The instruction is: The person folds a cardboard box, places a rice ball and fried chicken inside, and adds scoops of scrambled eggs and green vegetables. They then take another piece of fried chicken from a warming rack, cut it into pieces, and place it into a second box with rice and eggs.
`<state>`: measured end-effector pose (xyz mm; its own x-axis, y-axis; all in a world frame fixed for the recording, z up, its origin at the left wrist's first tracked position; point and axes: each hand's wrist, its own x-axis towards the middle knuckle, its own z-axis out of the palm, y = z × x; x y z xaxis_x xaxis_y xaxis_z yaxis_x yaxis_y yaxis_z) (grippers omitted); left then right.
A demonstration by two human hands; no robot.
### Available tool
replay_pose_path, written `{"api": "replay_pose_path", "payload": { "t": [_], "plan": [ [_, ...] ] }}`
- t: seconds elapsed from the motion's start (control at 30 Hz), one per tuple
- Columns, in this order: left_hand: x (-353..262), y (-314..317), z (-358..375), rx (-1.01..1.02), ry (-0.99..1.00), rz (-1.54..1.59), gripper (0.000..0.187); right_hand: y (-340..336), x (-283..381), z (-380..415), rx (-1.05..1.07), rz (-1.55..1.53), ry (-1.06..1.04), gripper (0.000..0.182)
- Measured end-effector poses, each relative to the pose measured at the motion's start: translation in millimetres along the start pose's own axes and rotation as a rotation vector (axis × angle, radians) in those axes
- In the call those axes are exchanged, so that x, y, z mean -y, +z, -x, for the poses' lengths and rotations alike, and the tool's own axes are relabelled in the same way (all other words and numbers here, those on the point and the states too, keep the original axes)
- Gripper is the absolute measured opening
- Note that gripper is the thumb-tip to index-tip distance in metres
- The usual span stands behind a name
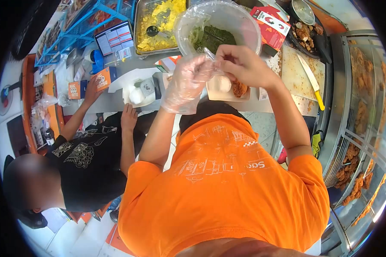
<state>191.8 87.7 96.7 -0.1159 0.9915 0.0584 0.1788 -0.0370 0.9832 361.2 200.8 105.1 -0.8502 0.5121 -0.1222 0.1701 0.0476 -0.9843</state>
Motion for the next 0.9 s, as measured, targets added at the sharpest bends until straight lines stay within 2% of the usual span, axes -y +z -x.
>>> {"api": "replay_pose_path", "payload": {
  "t": [0.03,0.1,0.13,0.17,0.2,0.23,0.3,0.33,0.4,0.43,0.47,0.5,0.53,0.57,0.63,0.7,0.73,0.77,0.8,0.83,0.87,0.9],
  "plan": [
    [0,-1,-1,-0.001,0.073,-0.207,0.019,5,-3,-2,0.001,-0.001,-0.001,0.017],
    [-2,-2,-2,-0.052,0.03,-0.271,0.015,18,-7,-8,-0.203,0.649,-0.225,0.015],
    [-2,0,-4,-0.102,-0.013,-0.334,0.012,22,-12,-14,-0.204,0.649,-0.222,0.015],
    [-3,5,-7,-0.243,0.103,-0.411,0.013,25,-18,-21,-0.392,0.682,-0.215,0.014],
    [-3,2,-10,-0.242,0.105,-0.408,0.013,25,-20,-28,-0.581,0.715,-0.209,0.014],
    [-3,0,-13,-0.252,0.076,-0.427,0.017,25,-19,-32,-0.581,0.721,-0.211,0.014],
    [-1,-7,-15,-0.268,0.039,-0.443,0.02,27,-16,-38,-0.609,0.529,-0.18,0.011],
    [1,-12,-17,-0.3,0.11,-0.499,0.02,26,-16,-41,-0.607,0.531,-0.18,0.011],
    [12,-21,-23,-0.325,0.186,-0.553,0.021,20,-17,-47,-0.604,-0.113,-0.14,0.008],
    [23,-24,-26,-0.352,0.053,-0.089,0.02,9,-19,-45,-0.492,-0.161,-0.155,0.008],
    [31,-26,-29,-0.366,-0.09,0.375,0.023,2,-19,-45,-0.494,-0.16,-0.146,0.008],
    [36,-28,-35,-0.301,-0.094,0.62,0.036,-5,-16,-46,-0.417,-0.116,-0.154,0.008],
    [39,-31,-38,-0.301,-0.101,0.627,0.036,-11,-11,-48,-0.339,-0.072,-0.163,0.011],
    [42,-33,-40,-0.286,-0.091,0.683,0.04,-17,-4,-51,-0.353,0.057,-0.001,0.013],
    [41,-35,-50,-0.267,-0.087,0.744,0.045,-28,-2,-62,-0.374,0.154,0.006,0.013],
    [31,-37,-68,-0.617,0.401,-0.295,0.057,-37,1,-72,-0.335,0.364,0.009,0.017],
    [23,-38,-77,-0.612,0.403,-0.291,0.057,-41,9,-77,-0.341,0.366,0.012,0.017],
    [16,-38,-81,-0.432,0.411,-0.512,0.059,-40,19,-83,-0.206,0.521,0.019,0.019],
    [18,-35,-83,-0.296,0.374,-0.562,0.057,-37,29,-87,-0.061,0.667,0.032,0.023],
    [21,-33,-85,-0.159,0.34,-0.609,0.055,-34,38,-92,-0.005,0.766,-0.015,0.025],
    [27,-31,-87,-0.156,0.332,-0.605,0.055,-37,27,-97,-0.001,0.763,-0.008,0.025],
    [33,-31,-91,-0.176,0.218,-0.59,0.049,-43,8,-106,0.055,0.422,-0.06,0.023]
  ]
}}
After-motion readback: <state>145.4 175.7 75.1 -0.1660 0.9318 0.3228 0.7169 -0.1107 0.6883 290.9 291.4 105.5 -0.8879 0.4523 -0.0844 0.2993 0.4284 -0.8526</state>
